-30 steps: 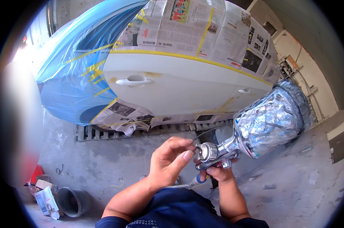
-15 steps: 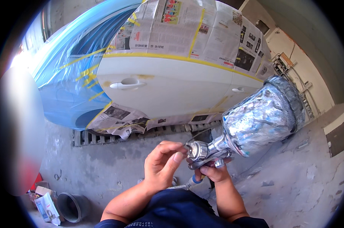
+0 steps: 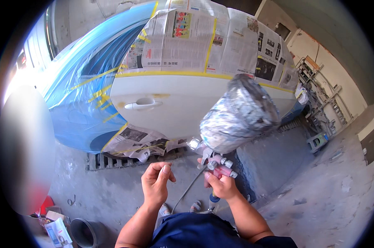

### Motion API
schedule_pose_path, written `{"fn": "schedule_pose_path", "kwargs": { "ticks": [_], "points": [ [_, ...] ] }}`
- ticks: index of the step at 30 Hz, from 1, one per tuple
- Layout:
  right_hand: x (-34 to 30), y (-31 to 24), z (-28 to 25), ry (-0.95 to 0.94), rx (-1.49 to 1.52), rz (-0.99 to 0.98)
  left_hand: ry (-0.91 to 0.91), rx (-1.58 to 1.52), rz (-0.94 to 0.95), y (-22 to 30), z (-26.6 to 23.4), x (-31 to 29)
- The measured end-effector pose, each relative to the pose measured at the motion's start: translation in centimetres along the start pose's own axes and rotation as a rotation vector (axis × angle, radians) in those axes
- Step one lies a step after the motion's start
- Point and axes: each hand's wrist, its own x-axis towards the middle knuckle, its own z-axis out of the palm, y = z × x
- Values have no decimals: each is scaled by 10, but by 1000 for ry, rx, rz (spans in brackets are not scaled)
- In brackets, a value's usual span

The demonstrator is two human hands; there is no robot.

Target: The person prepares a white car for painting by wiping the side door panel with their hand to remove dust or residue. They use a spray gun to apply a light coat of paint to the door panel, moving the gun in smooth, even strokes. The person also adjusts the spray gun and checks the surface of the car.

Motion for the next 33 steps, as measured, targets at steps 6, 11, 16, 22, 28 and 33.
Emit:
{"fn": "schedule_pose_path", "kwargs": {
  "ticks": [6,11,16,22,28,33],
  "points": [
    [3,25,0,78,-88,0,-36,66,-254,-64,-24,-26],
    [20,19,4,114,-85,-12,-288,285,-542,-118,-46,-57],
    [45,0,9,246,-23,-118,-749,595,-606,-155,-56,-75],
    [72,-42,5,332,21,-187,-994,741,-667,-178,-54,-73],
    [82,-93,-4,404,55,-306,-859,1070,-657,-238,-103,-81],
    [71,-125,-17,491,-21,-379,-854,1345,-800,-283,-223,-110]
  ]
}}
